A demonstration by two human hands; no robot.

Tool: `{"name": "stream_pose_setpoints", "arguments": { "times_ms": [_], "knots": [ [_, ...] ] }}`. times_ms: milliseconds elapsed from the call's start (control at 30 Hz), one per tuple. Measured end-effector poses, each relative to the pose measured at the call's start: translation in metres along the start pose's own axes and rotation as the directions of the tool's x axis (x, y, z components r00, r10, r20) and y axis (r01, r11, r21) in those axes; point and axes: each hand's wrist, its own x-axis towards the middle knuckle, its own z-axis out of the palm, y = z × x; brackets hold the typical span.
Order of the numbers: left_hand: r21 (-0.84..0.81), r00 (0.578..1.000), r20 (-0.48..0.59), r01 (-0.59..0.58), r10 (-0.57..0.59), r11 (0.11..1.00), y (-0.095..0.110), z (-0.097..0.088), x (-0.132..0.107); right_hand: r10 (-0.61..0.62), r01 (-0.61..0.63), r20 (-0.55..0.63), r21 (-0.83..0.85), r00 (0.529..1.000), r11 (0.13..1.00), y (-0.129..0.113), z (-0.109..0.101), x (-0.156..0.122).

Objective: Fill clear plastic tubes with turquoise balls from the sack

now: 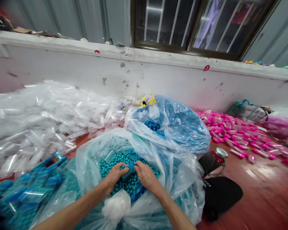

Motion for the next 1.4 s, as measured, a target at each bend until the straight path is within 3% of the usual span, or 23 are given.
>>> {"name": "stream_pose_setpoints", "arguments": {
  "times_ms": [133,233,333,467,567,700,1100,1267,1400],
  "knots": [
    [0.028,0.999,0.045,0.01,-0.011,1.0,0.008,-0.001,-0.006,-0.014,0.014,-0.023,-0.034,1.0,0.999,-0.002,-0.004,0.0],
    [0.022,0.995,0.068,0.074,-0.076,0.997,0.011,-0.001,-0.01,0.057,-0.045,-0.077,0.152,0.995,0.987,-0.001,-0.002,0.001],
    [-0.05,0.991,0.115,0.078,-0.072,0.996,0.011,0.001,-0.015,0.095,-0.077,-0.038,0.332,0.995,0.94,-0.003,0.003,0.001],
    [-0.028,0.982,0.184,0.049,-0.043,0.998,0.01,0.005,-0.022,0.071,-0.058,-0.021,0.376,0.997,0.925,-0.007,0.006,0.001],
    [0.013,0.986,0.164,0.002,-0.004,1.0,0.01,0.006,-0.023,0.052,-0.016,-0.098,0.332,0.994,0.943,-0.01,0.004,0.0],
    [0.0,0.988,0.154,0.003,-0.002,1.0,0.009,0.004,-0.022,-0.085,0.129,-0.265,0.154,0.961,0.98,-0.015,-0.001,-0.005],
    [-0.123,0.964,0.265,0.049,-0.015,0.991,0.01,-0.002,-0.024,-0.208,0.222,-0.331,0.004,0.92,0.975,-0.01,0.007,-0.013],
    [-0.176,0.97,0.244,0.058,-0.013,0.983,0.006,-0.002,-0.025,-0.254,0.245,-0.305,-0.068,0.918,0.967,-0.011,0.008,-0.013],
    [-0.119,0.977,0.213,0.027,-0.001,0.993,0.009,-0.002,-0.028,-0.226,0.225,-0.325,-0.041,0.918,0.974,-0.014,0.009,-0.011]
  ]
}}
